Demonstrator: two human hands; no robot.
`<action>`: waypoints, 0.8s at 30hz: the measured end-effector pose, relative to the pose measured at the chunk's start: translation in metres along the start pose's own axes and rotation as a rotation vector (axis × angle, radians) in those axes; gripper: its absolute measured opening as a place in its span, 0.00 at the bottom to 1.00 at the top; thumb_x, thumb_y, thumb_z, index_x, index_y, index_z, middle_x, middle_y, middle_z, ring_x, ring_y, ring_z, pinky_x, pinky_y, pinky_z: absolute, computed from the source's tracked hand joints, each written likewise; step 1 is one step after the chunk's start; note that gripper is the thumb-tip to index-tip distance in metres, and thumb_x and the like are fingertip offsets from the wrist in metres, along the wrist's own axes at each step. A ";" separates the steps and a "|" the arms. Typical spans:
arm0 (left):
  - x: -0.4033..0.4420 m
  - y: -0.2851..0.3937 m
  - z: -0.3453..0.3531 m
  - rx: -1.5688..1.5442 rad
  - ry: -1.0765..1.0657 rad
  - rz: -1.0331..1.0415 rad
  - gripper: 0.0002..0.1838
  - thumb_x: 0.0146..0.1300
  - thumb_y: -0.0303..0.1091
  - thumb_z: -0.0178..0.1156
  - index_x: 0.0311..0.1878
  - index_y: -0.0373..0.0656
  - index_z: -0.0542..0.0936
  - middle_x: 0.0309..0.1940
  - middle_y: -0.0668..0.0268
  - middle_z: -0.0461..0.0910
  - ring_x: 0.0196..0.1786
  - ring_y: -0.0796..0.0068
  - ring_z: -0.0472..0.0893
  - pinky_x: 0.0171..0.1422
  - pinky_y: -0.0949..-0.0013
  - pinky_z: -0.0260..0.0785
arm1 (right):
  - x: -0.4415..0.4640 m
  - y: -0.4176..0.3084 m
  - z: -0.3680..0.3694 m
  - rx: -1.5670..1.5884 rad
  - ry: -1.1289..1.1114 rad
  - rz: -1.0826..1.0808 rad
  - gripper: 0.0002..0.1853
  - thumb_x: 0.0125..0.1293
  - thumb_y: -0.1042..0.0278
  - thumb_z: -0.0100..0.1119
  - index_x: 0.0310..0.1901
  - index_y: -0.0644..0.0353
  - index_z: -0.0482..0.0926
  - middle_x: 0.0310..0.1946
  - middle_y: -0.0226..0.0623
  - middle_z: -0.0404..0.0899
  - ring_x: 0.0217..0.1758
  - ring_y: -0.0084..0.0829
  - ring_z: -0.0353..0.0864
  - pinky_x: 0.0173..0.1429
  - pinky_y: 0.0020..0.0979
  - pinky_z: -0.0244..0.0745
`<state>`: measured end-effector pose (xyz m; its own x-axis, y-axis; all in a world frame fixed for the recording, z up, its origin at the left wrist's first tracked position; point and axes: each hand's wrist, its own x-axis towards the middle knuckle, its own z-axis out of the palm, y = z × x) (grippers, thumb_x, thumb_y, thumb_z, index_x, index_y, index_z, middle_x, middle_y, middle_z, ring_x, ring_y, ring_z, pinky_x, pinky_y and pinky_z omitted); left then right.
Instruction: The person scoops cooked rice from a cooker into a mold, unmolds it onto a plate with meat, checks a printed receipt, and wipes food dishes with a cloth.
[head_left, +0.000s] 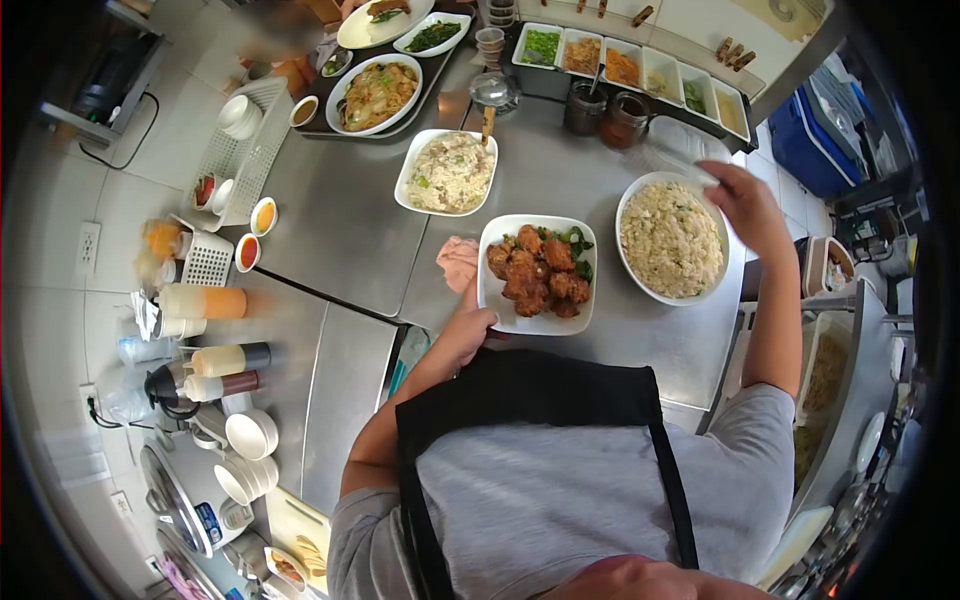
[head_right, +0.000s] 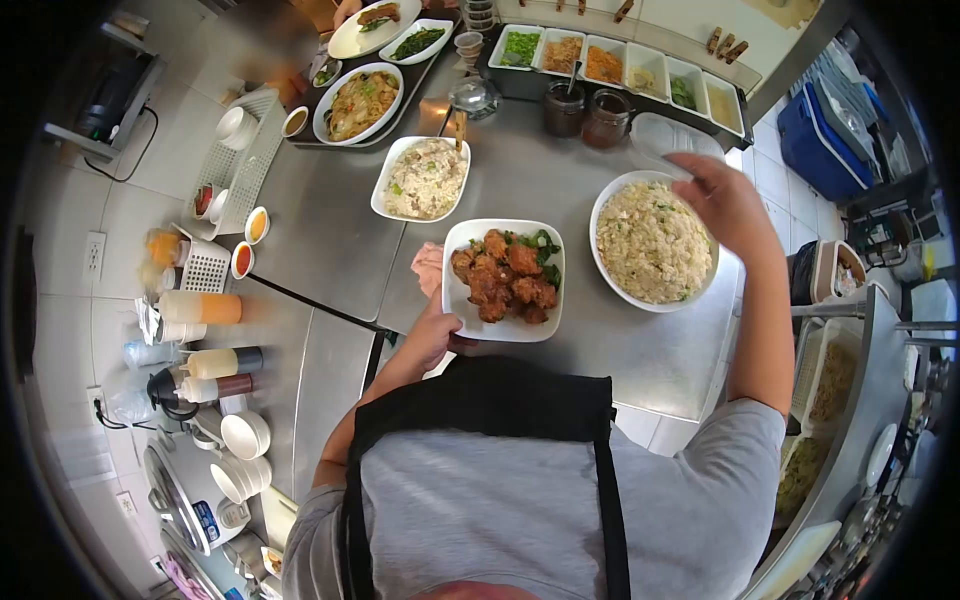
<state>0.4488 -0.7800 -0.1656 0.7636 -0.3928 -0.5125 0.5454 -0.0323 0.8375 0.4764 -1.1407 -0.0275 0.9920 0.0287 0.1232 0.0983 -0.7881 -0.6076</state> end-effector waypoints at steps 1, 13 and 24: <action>-0.005 0.008 0.000 -0.030 0.012 -0.011 0.38 0.43 0.21 0.41 0.63 0.50 0.48 0.51 0.57 0.64 0.45 0.62 0.73 0.33 0.64 0.74 | -0.003 -0.035 -0.001 -0.167 -0.102 0.026 0.14 0.54 0.65 0.57 0.44 0.55 0.74 0.28 0.37 0.74 0.32 0.32 0.74 0.38 0.29 0.69; -0.049 0.030 -0.027 -0.176 0.005 0.153 0.38 0.44 0.20 0.40 0.64 0.48 0.46 0.51 0.56 0.66 0.46 0.62 0.74 0.41 0.64 0.72 | 0.019 -0.136 0.058 -0.932 -0.225 -0.680 0.04 0.46 0.68 0.56 0.24 0.54 0.72 0.23 0.30 0.70 0.30 0.30 0.73 0.32 0.30 0.67; -0.076 0.024 -0.056 -0.262 0.001 0.115 0.35 0.46 0.21 0.40 0.62 0.48 0.49 0.49 0.59 0.68 0.39 0.67 0.77 0.36 0.67 0.72 | 0.007 -0.225 0.037 -0.867 -0.181 -0.793 0.02 0.43 0.73 0.52 0.23 0.57 0.72 0.22 0.31 0.71 0.29 0.31 0.73 0.32 0.29 0.68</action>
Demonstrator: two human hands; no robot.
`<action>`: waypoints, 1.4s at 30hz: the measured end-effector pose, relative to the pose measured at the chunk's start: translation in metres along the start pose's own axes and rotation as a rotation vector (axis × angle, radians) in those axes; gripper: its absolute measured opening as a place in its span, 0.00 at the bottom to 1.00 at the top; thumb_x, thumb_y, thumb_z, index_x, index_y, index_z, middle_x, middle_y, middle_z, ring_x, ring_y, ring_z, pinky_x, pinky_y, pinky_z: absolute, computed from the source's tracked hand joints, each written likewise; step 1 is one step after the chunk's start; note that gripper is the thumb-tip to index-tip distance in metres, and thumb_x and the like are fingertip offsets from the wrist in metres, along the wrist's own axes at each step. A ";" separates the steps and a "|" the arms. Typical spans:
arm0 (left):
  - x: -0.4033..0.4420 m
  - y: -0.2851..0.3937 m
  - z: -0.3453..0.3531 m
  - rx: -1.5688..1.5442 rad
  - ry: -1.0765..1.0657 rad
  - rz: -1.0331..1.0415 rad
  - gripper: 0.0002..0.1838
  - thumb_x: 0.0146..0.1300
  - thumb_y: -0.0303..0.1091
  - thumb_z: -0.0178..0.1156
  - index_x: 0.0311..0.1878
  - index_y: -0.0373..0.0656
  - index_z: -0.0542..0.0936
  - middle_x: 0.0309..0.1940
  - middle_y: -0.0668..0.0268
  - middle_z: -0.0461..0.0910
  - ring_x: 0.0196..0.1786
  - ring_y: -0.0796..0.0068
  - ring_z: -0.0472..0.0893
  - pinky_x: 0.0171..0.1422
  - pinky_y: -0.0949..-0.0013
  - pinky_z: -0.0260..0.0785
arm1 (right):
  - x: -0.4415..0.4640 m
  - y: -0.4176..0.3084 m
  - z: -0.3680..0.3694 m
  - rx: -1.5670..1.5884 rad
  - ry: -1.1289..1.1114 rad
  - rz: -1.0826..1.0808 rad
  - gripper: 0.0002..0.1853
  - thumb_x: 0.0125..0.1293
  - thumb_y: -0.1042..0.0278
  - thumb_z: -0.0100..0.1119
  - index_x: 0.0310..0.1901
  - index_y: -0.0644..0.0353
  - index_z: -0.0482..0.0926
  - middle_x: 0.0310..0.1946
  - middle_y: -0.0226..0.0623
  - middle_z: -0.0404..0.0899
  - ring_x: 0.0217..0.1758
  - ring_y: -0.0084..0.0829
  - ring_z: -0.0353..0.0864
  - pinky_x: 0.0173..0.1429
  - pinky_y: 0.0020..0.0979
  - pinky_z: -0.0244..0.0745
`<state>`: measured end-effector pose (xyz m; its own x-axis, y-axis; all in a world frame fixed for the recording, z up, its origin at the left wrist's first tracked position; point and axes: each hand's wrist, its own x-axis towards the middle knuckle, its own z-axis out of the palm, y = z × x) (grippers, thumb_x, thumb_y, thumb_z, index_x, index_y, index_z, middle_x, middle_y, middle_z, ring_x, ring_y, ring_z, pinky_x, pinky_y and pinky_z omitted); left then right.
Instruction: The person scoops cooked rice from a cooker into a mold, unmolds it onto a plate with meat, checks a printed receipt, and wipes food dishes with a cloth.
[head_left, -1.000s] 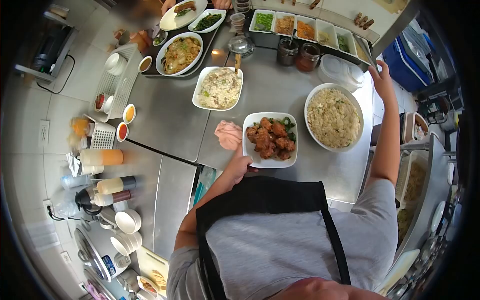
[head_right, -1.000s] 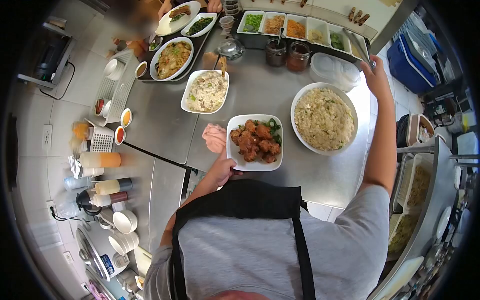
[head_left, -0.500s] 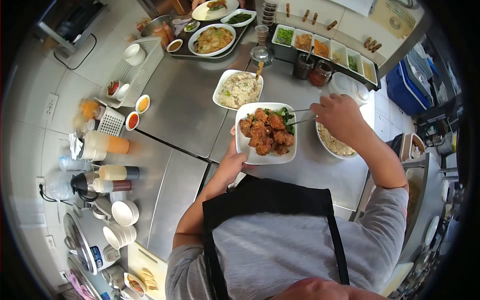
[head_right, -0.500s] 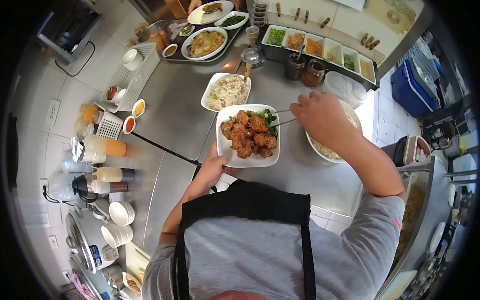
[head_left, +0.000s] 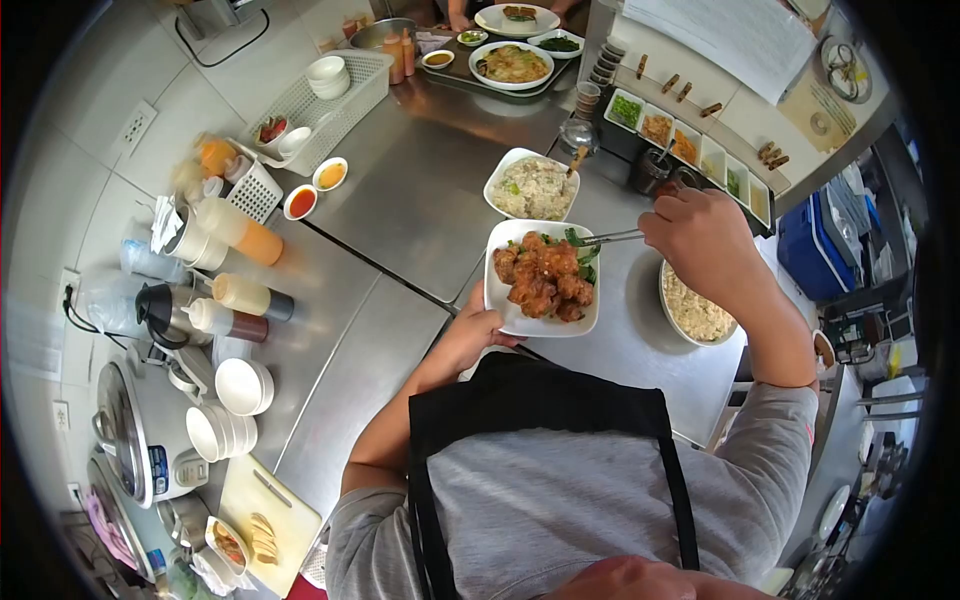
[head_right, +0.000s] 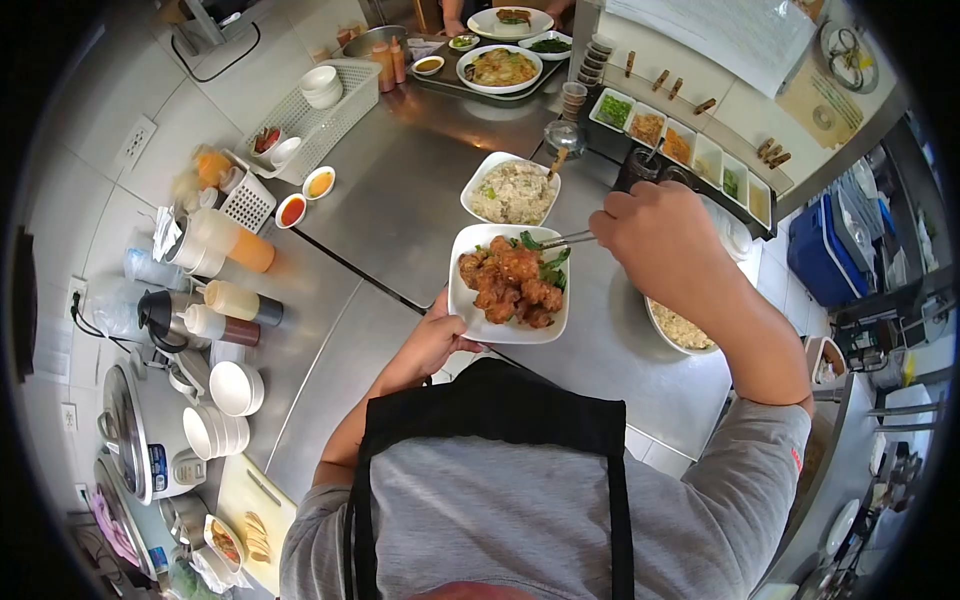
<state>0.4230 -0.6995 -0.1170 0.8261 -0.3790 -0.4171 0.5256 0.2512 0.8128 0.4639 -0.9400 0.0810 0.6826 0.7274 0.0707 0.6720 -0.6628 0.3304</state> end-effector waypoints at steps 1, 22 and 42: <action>-0.002 0.001 -0.001 -0.003 0.003 0.008 0.35 0.46 0.21 0.40 0.62 0.48 0.49 0.48 0.59 0.68 0.39 0.67 0.77 0.36 0.67 0.72 | 0.002 -0.004 -0.004 -0.007 0.014 0.000 0.03 0.42 0.73 0.53 0.22 0.57 0.72 0.22 0.31 0.71 0.29 0.31 0.73 0.32 0.29 0.68; -0.008 0.012 -0.022 -0.061 -0.055 0.086 0.36 0.45 0.20 0.40 0.62 0.49 0.48 0.47 0.56 0.70 0.38 0.62 0.77 0.36 0.66 0.72 | 0.018 -0.027 -0.001 -0.019 -0.208 0.111 0.03 0.48 0.70 0.54 0.23 0.57 0.75 0.24 0.34 0.75 0.30 0.34 0.77 0.30 0.31 0.71; -0.013 0.021 -0.037 -0.030 -0.062 0.074 0.34 0.49 0.22 0.42 0.62 0.50 0.49 0.45 0.59 0.72 0.35 0.66 0.79 0.29 0.72 0.73 | 0.048 -0.040 -0.027 -0.028 -0.091 0.069 0.02 0.46 0.72 0.54 0.22 0.57 0.76 0.23 0.33 0.75 0.30 0.33 0.76 0.31 0.31 0.70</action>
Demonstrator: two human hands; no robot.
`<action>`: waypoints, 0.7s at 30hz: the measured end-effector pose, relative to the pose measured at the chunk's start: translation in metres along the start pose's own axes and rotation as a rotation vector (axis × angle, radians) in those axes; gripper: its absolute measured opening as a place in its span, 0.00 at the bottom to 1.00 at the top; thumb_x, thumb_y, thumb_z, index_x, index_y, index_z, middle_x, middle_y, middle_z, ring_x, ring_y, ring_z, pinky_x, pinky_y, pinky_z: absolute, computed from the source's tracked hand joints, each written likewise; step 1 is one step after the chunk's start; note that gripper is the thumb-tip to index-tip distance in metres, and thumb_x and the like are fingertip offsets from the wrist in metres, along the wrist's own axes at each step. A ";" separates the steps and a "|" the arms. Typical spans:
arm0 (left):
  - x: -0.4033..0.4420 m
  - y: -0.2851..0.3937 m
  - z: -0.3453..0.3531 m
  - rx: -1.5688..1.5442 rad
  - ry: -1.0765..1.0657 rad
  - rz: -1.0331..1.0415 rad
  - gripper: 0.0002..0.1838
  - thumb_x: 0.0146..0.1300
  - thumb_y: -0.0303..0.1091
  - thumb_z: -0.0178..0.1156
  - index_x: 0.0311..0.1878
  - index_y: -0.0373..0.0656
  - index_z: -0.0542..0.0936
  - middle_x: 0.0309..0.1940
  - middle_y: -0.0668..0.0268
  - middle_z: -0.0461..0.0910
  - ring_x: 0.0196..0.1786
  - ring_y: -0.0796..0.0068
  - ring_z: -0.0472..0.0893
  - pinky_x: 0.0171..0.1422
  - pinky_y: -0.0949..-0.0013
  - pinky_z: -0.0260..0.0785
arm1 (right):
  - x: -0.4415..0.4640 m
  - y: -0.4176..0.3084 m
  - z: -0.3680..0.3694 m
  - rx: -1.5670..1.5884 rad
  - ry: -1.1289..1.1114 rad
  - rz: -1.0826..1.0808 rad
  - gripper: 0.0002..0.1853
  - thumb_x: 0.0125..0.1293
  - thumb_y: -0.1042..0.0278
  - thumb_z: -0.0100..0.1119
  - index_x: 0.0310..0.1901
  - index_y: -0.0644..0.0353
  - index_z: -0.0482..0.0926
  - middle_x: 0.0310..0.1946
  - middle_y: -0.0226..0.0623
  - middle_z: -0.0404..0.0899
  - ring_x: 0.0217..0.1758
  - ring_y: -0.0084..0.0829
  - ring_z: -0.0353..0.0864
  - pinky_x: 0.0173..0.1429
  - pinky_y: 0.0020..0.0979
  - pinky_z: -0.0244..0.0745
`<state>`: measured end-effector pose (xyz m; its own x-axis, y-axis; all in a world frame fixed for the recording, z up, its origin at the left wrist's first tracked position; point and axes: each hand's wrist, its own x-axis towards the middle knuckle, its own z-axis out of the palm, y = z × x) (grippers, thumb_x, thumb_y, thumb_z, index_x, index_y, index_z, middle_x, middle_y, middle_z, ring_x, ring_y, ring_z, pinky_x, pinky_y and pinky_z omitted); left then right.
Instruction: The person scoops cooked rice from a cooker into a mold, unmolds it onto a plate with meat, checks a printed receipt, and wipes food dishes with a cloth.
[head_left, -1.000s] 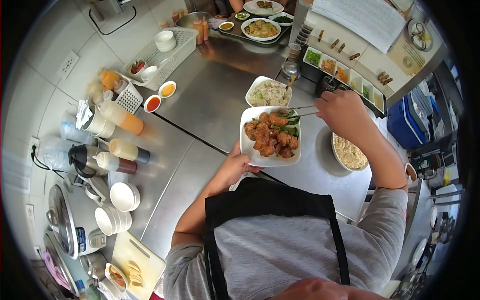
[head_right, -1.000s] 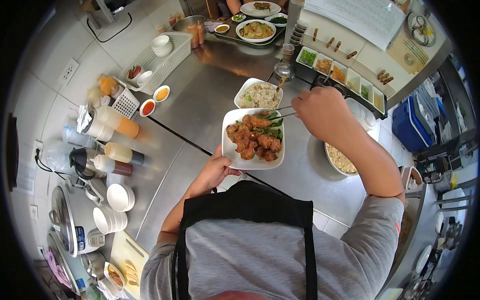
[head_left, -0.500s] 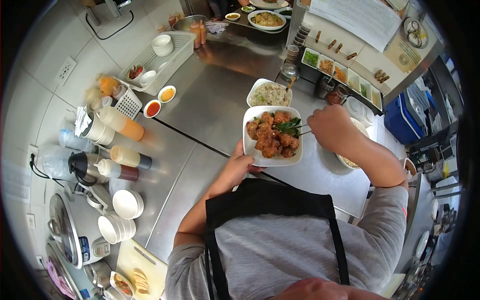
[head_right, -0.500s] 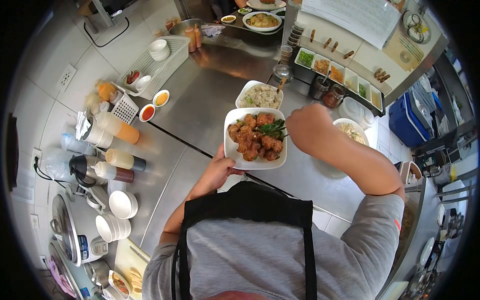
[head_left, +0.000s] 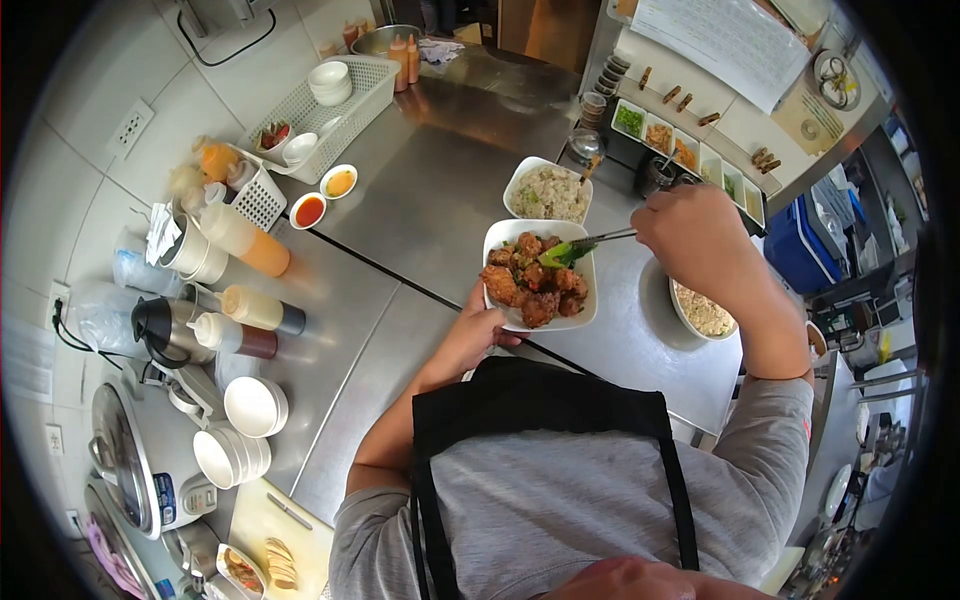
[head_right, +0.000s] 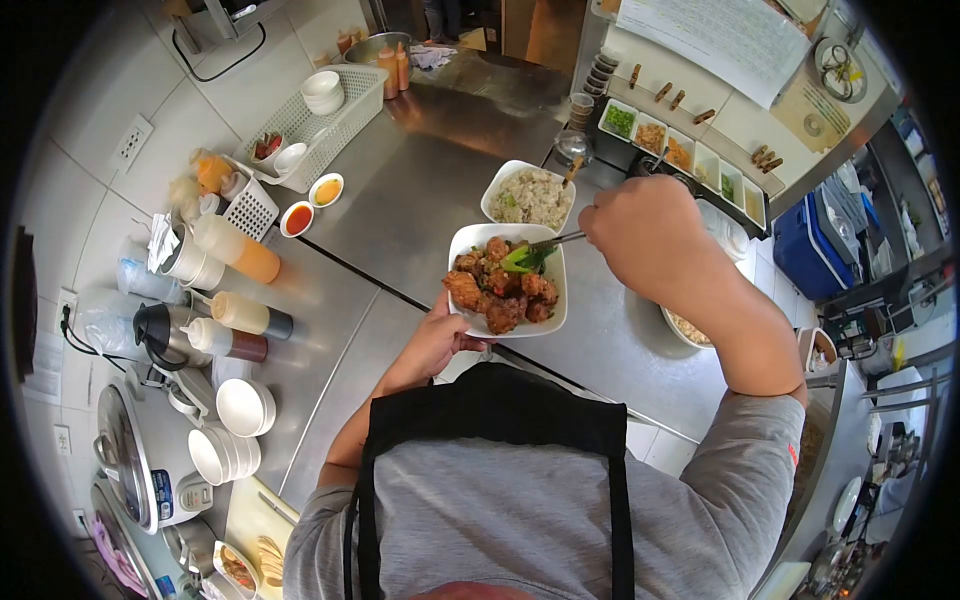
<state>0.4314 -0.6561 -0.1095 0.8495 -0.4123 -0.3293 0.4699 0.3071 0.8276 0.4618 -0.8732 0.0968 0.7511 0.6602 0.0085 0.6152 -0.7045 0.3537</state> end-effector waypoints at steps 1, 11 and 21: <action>0.000 0.000 0.000 -0.006 0.000 -0.010 0.34 0.49 0.22 0.42 0.61 0.50 0.49 0.45 0.59 0.72 0.35 0.65 0.79 0.29 0.72 0.73 | 0.000 0.000 -0.004 -0.002 0.034 0.008 0.02 0.46 0.72 0.54 0.22 0.57 0.76 0.23 0.33 0.75 0.30 0.33 0.76 0.31 0.31 0.70; -0.005 0.001 -0.004 -0.071 -0.034 -0.012 0.34 0.48 0.22 0.40 0.62 0.48 0.48 0.44 0.56 0.72 0.34 0.63 0.79 0.29 0.72 0.73 | -0.005 -0.019 0.029 0.096 -0.019 -0.011 0.06 0.46 0.64 0.58 0.23 0.55 0.73 0.21 0.31 0.71 0.27 0.34 0.74 0.31 0.33 0.68; 0.012 0.002 0.015 -0.032 -0.033 -0.057 0.35 0.48 0.23 0.41 0.63 0.49 0.45 0.46 0.55 0.71 0.36 0.61 0.79 0.34 0.69 0.73 | -0.038 -0.024 0.042 0.272 0.134 -0.040 0.06 0.48 0.65 0.54 0.27 0.57 0.73 0.22 0.32 0.72 0.26 0.32 0.76 0.28 0.31 0.69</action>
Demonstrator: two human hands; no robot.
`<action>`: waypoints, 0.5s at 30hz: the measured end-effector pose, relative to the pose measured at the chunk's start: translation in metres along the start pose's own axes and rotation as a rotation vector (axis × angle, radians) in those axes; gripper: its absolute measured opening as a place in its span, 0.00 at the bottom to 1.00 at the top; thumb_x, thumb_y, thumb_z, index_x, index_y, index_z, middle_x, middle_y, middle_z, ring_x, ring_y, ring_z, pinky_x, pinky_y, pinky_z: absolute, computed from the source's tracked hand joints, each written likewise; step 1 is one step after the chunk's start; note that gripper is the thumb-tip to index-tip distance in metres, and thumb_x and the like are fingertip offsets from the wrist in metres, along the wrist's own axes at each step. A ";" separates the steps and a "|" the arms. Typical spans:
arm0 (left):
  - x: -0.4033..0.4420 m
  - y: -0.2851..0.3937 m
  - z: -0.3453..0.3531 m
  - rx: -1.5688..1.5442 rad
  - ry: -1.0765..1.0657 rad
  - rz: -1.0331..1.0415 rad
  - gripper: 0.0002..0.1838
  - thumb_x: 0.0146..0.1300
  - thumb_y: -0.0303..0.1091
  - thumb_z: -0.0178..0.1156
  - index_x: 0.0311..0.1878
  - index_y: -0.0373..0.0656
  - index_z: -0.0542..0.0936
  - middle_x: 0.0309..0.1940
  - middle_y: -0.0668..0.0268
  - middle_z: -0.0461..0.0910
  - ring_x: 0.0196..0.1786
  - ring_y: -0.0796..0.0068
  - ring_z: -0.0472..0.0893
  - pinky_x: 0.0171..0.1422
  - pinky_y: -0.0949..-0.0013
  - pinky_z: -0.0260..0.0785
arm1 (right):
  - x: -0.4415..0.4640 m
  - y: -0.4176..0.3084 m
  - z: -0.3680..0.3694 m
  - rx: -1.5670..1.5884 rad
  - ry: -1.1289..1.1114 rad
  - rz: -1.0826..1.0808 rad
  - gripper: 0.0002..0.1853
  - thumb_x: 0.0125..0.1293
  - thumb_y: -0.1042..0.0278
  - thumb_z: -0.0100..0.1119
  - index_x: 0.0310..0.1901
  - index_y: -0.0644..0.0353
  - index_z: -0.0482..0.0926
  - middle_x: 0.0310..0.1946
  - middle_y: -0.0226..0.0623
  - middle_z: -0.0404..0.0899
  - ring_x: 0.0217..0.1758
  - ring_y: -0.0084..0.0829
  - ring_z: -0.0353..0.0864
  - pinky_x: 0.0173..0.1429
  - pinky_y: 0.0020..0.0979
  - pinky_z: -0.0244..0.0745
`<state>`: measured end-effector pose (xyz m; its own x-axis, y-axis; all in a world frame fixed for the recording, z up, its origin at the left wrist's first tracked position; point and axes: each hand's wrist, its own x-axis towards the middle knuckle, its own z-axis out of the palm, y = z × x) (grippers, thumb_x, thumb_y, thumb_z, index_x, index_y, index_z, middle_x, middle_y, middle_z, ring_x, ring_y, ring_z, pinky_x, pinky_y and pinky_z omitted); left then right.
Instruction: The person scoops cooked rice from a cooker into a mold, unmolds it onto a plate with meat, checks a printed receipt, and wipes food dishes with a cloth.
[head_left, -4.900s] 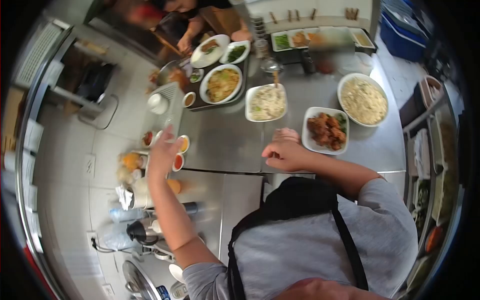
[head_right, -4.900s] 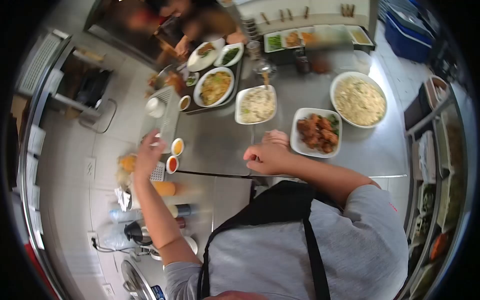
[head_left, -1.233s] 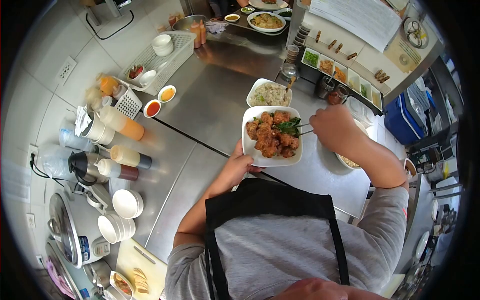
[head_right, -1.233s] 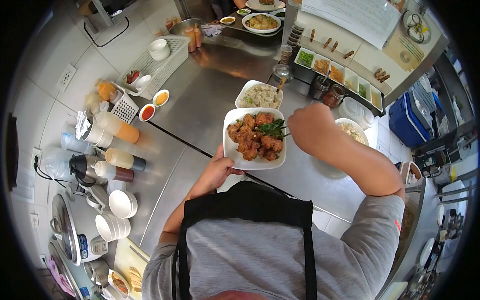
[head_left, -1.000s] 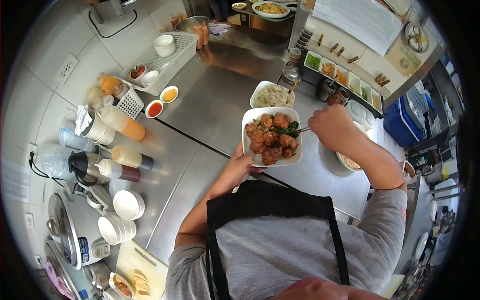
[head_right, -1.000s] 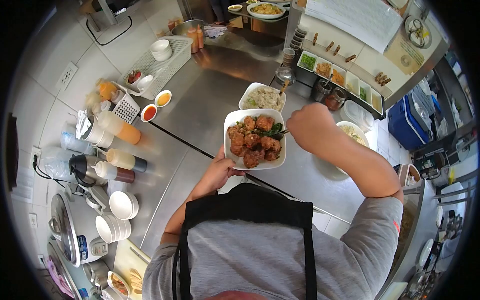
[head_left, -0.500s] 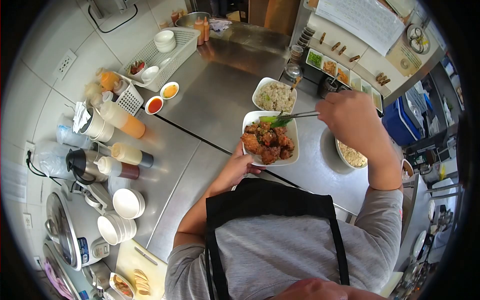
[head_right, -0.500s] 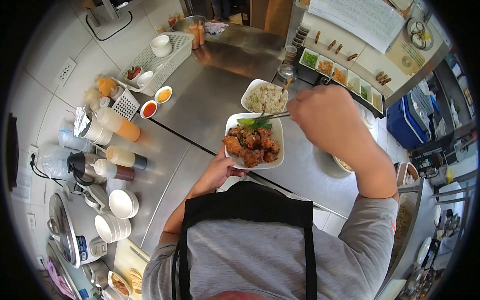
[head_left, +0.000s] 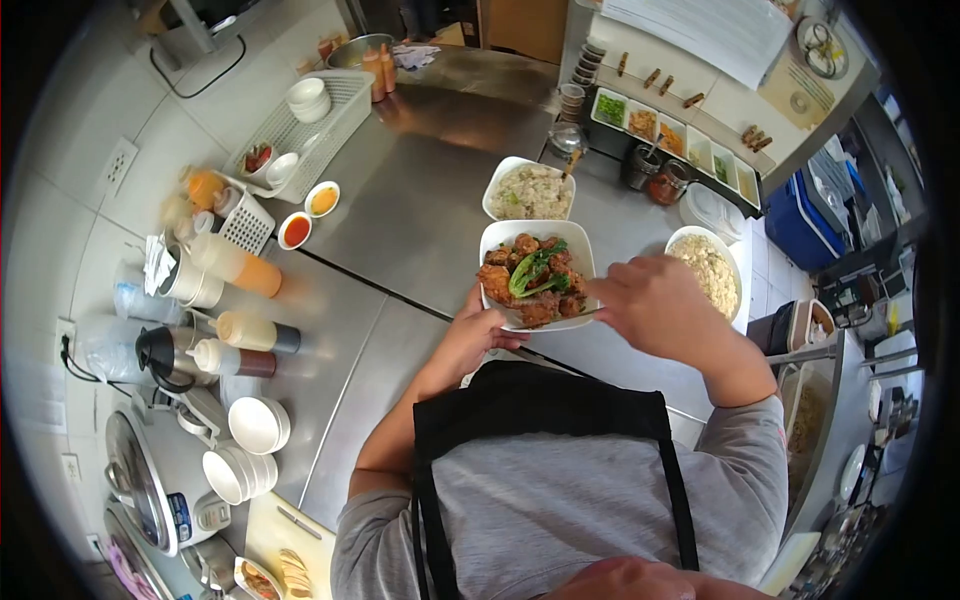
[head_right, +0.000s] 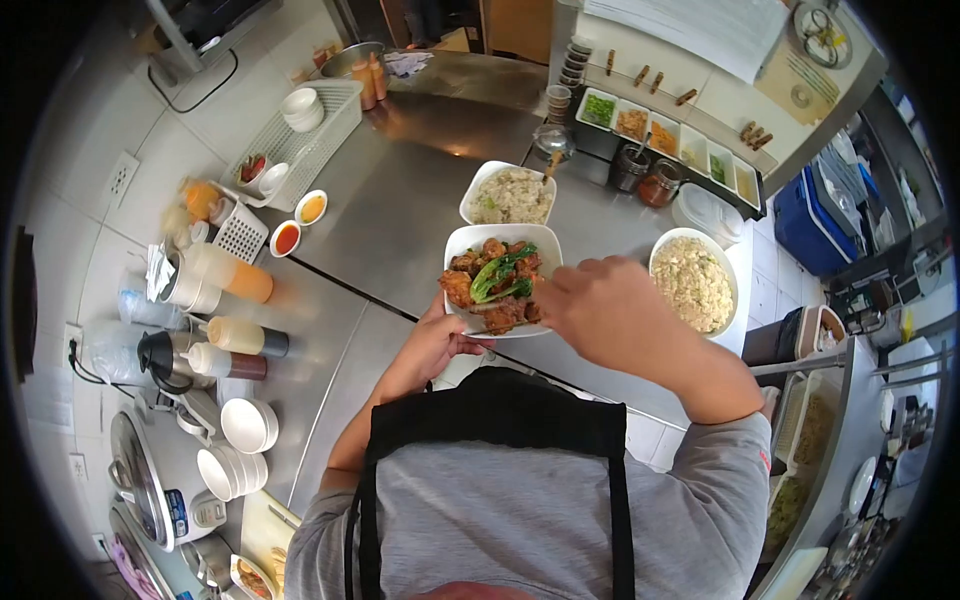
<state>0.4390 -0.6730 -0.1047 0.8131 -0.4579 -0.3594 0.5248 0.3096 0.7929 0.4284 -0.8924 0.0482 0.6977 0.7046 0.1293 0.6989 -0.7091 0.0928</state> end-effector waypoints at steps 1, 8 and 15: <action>0.004 0.000 0.003 -0.006 -0.010 -0.008 0.35 0.48 0.24 0.41 0.63 0.49 0.45 0.46 0.55 0.70 0.36 0.60 0.79 0.34 0.68 0.73 | -0.004 0.004 0.013 -0.033 -0.031 -0.011 0.06 0.48 0.66 0.54 0.27 0.57 0.73 0.22 0.32 0.72 0.26 0.31 0.76 0.27 0.31 0.69; 0.032 -0.005 0.036 0.037 -0.020 -0.010 0.36 0.47 0.25 0.44 0.63 0.49 0.46 0.46 0.55 0.70 0.36 0.61 0.78 0.35 0.67 0.73 | -0.029 0.040 0.025 -0.008 -0.004 0.118 0.10 0.48 0.62 0.57 0.32 0.54 0.74 0.22 0.29 0.71 0.24 0.30 0.74 0.28 0.31 0.69; 0.059 -0.015 0.068 0.000 0.017 -0.015 0.35 0.46 0.25 0.44 0.62 0.48 0.49 0.46 0.54 0.71 0.37 0.61 0.79 0.36 0.65 0.74 | -0.037 0.078 0.052 -0.032 0.008 0.072 0.09 0.50 0.63 0.54 0.31 0.56 0.74 0.23 0.30 0.72 0.26 0.29 0.76 0.29 0.30 0.70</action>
<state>0.4617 -0.7614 -0.1038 0.8092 -0.4481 -0.3799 0.5372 0.3025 0.7874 0.4655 -0.9728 -0.0012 0.7445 0.6517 0.1451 0.6417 -0.7584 0.1141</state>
